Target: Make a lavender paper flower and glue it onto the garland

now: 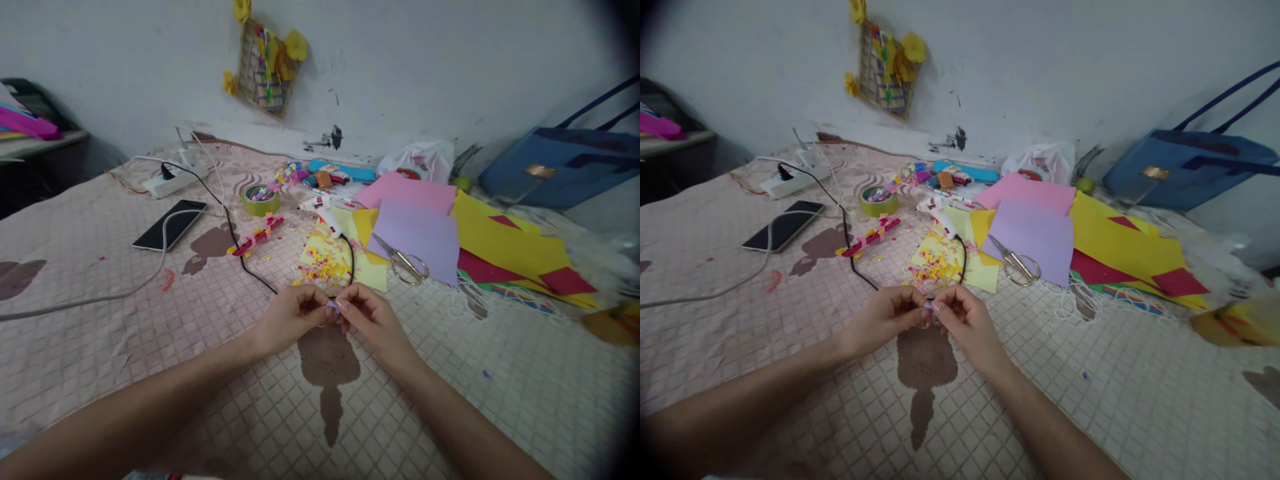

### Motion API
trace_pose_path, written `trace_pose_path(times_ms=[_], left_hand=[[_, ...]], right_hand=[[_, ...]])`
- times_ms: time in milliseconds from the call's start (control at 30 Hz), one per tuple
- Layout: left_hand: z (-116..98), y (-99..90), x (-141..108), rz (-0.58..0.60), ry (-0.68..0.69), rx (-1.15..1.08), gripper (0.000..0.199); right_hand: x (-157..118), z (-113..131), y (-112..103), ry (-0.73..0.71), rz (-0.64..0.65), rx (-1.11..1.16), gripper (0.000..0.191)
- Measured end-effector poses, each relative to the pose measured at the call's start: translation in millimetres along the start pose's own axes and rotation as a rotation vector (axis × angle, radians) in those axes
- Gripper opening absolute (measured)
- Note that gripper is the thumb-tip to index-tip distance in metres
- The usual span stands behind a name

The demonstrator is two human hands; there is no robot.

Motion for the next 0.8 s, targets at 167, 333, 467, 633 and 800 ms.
trace_pose_path(times_ms=[167,333,467,633,800], left_hand=[[0.3,1.6,0.1,0.003,-0.040,-0.053,0.021],[4.1,4.5,0.3,0.015,-0.099,-0.155,0.020],[8.2,4.4,-0.1,0.011,-0.130,-0.208,0.020],[10.1,6.5,0.2,0.025,-0.132,-0.255,0.018],[11.9,5.9,0.3,0.015,-0.150,-0.247,0.021]], right_hand=[[-1.4,-0.1,-3.2,-0.013,-0.053,-0.090,0.014],[0.1,0.5,-2.7,-0.016,-0.046,-0.075,0.017],[1.5,-1.9,-0.3,0.010,0.004,0.000,0.023],[0.5,-2.1,-0.3,0.012,0.006,-0.020,0.020],[1.2,-3.5,-2.4,0.028,-0.023,-0.050,0.016]])
Point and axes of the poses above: each hand's wrist, its own x-axis towards the middle knuckle, its own y-axis out of the palm, z = x × y, the point moved 10 cm from there along x, towards the middle knuckle, and after that the axes turned 8 degrees about y, right-handed, at the moved point
